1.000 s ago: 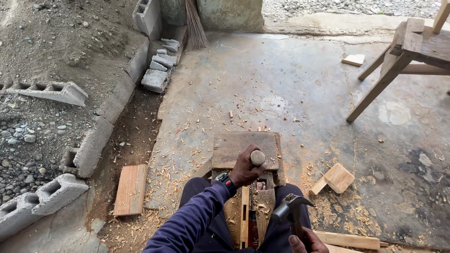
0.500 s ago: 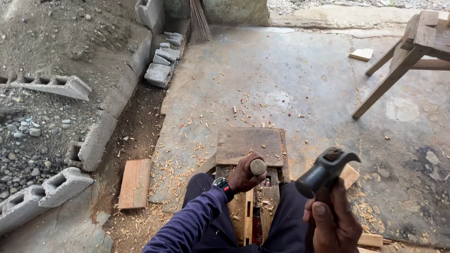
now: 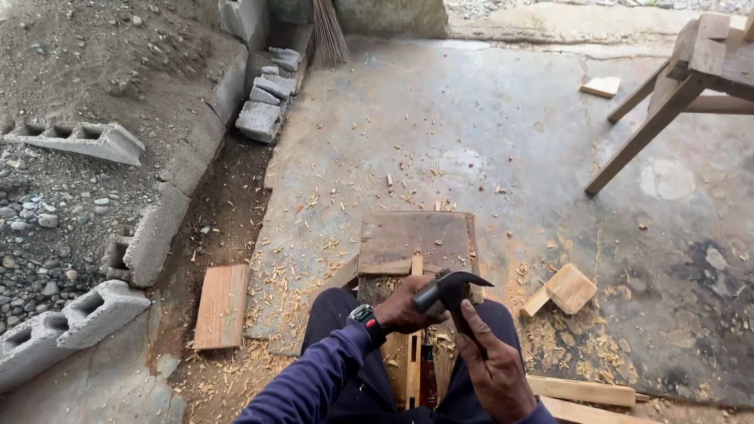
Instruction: The person sits on the ground and uses a hammer to strike a chisel, carving a small wooden block placed on a larger wooden board. The person repeatedly adjusts the chisel and strikes it to shape the wood.
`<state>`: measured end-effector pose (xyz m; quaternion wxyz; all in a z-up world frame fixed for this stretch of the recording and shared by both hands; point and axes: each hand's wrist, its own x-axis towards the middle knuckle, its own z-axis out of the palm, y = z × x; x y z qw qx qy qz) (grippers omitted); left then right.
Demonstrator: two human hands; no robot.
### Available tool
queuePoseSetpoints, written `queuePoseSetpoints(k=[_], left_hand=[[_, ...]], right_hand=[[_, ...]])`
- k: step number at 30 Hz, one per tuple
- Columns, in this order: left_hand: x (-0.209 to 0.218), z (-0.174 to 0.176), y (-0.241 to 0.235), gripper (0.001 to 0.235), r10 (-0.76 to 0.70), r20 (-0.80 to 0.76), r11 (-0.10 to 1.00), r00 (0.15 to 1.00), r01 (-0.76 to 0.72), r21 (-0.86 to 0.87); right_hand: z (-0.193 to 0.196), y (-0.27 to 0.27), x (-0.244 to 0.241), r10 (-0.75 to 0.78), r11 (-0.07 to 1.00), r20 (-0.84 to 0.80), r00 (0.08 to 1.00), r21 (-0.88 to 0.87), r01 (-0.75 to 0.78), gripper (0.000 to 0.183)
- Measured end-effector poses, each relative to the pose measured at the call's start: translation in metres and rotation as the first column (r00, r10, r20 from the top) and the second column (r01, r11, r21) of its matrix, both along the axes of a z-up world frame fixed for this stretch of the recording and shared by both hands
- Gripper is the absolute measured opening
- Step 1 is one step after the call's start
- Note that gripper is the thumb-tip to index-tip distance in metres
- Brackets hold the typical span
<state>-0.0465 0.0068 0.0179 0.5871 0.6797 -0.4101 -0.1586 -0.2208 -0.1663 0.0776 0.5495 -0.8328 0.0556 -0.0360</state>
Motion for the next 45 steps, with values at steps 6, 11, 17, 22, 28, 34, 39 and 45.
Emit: queuePoseSetpoints(k=[6, 11, 17, 22, 28, 34, 39, 45], left_hand=[[0.002, 0.013, -0.006, 0.05, 0.066, 0.182, 0.997, 0.981, -0.059, -0.045], [0.0, 0.026, 0.0, 0.035, -0.016, 0.136, 0.999, 0.991, 0.02, -0.027], [-0.004, 0.012, 0.003, 0.026, -0.004, 0.091, 0.999, 0.996, 0.0, 0.043], [-0.006, 0.019, 0.008, 0.036, 0.008, 0.168, 1.0, 0.986, -0.006, -0.014], [0.003, 0.014, 0.004, 0.034, -0.024, 0.125, 0.999, 0.992, 0.02, 0.029], [0.0, 0.011, 0.007, 0.034, -0.041, 0.107, 0.999, 0.993, 0.043, -0.02], [0.012, 0.009, 0.0, 0.053, -0.111, 0.056, 0.991, 0.992, 0.115, -0.075], [0.064, -0.04, -0.022, 0.027, 0.123, -0.187, 0.992, 0.975, -0.127, -0.009]], right_hand=[[0.01, -0.007, 0.0, -0.015, 0.996, 0.093, 0.996, 0.084, 0.007, 0.055], [0.033, -0.014, 0.002, -0.117, 0.988, -0.047, 0.992, 0.091, 0.121, 0.062], [0.078, -0.001, -0.007, -0.21, 0.953, 0.517, 0.83, 0.297, 0.056, 0.057], [0.028, 0.001, 0.009, -0.039, 0.989, 0.172, 0.984, -0.131, 0.062, 0.057], [0.058, 0.001, 0.0, 0.065, 0.991, 0.271, 0.961, -0.127, -0.031, 0.052], [0.053, 0.012, 0.009, 0.035, 0.965, 0.102, 0.994, -0.261, -0.007, 0.054], [0.024, 0.0, 0.005, 0.063, 0.978, -0.202, 0.977, -0.182, -0.101, 0.057], [0.009, -0.005, 0.0, 0.081, 0.994, 0.22, 0.972, 0.051, -0.094, 0.056]])
